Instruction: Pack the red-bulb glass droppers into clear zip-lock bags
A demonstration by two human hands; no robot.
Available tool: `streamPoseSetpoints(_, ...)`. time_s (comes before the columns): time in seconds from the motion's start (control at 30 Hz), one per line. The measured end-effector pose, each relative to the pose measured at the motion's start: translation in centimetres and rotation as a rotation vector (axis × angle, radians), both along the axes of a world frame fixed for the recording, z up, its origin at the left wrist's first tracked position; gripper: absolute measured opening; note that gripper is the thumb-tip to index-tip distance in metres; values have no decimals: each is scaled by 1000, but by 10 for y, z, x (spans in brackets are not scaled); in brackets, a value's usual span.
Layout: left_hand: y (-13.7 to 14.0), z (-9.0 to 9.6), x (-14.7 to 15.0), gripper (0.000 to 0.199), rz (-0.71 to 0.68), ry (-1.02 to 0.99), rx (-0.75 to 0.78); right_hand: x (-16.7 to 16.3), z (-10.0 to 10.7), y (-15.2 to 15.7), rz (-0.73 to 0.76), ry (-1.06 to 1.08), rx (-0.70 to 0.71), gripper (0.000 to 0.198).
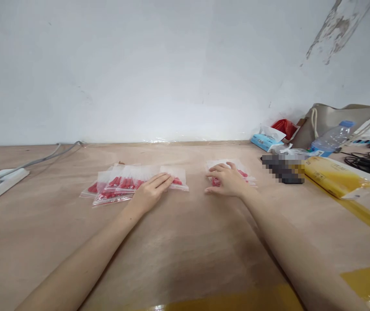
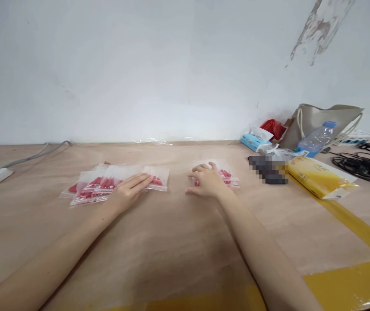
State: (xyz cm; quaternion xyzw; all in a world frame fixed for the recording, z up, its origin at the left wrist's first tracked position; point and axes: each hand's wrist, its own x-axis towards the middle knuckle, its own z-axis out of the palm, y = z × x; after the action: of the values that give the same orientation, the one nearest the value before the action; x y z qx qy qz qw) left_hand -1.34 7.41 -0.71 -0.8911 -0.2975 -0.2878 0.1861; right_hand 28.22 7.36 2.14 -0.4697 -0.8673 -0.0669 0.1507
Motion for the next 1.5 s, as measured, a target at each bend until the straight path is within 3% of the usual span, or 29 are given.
streamPoseSetpoints(0.07, -1, 12, -8, 37, 91, 47, -100, 18, 5, 4, -112, -53, -91, 62)
streamPoseSetpoints(0.13, -2, 27, -18, 36, 250, 152, -260, 31, 6, 9, -155, -61, -175, 60)
streamPoseSetpoints(0.3, -9, 59, -34, 20, 329, 250, -435, 44, 2, 18, -37, 17, -277, 42)
streamPoseSetpoints(0.37, -11, 60, -29, 39, 355, 251, -471, 45, 0, 21, -19, 23, -257, 42)
streamPoseSetpoints(0.43, -11, 52, -18, 56, 420, 203, -395, 46, -3, 24, -7, 22, -233, 38)
streamPoseSetpoints(0.5, -11, 42, -8, 55, 409, 258, -407, 46, -5, 27, -9, 35, -206, 32)
streamPoseSetpoints(0.6, -9, 33, -2, 44, 387, 321, -554, 41, -7, 28, -66, 107, -127, 29)
streamPoseSetpoints(0.73, -8, 46, -14, 49, 382, 338, -751, 17, -11, 22, -127, 297, 23, 32)
streamPoseSetpoints(0.87, -9, 61, -22, 56, 470, 331, -866, -21, -24, 8, -14, 413, 62, 33)
streamPoseSetpoints(0.93, -10, 59, -19, 52, 483, 298, -823, -38, -33, 2, 49, 425, 79, 32)
streamPoseSetpoints(1.0, -12, 51, -9, 47, 436, 212, -681, -50, -42, -3, 107, 409, 93, 30)
streamPoseSetpoints(1.07, -13, 36, 4, 41, 323, 59, -490, -58, -48, -5, 158, 398, 98, 28)
streamPoseSetpoints(1.17, -14, 12, 23, 39, 115, -101, -393, -63, -53, -7, 204, 451, 105, 26)
streamPoseSetpoints(1.33, -10, -11, 35, 27, -32, -78, -239, -64, -53, -8, 302, 527, 70, 26)
streamPoseSetpoints(1.4, -7, -13, 34, 19, -26, -59, -183, -63, -51, -8, 269, 510, 65, 26)
streamPoseSetpoints(1.5, -6, -11, 32, 22, -11, -24, -130, -61, -49, -9, 97, 443, 115, 19)
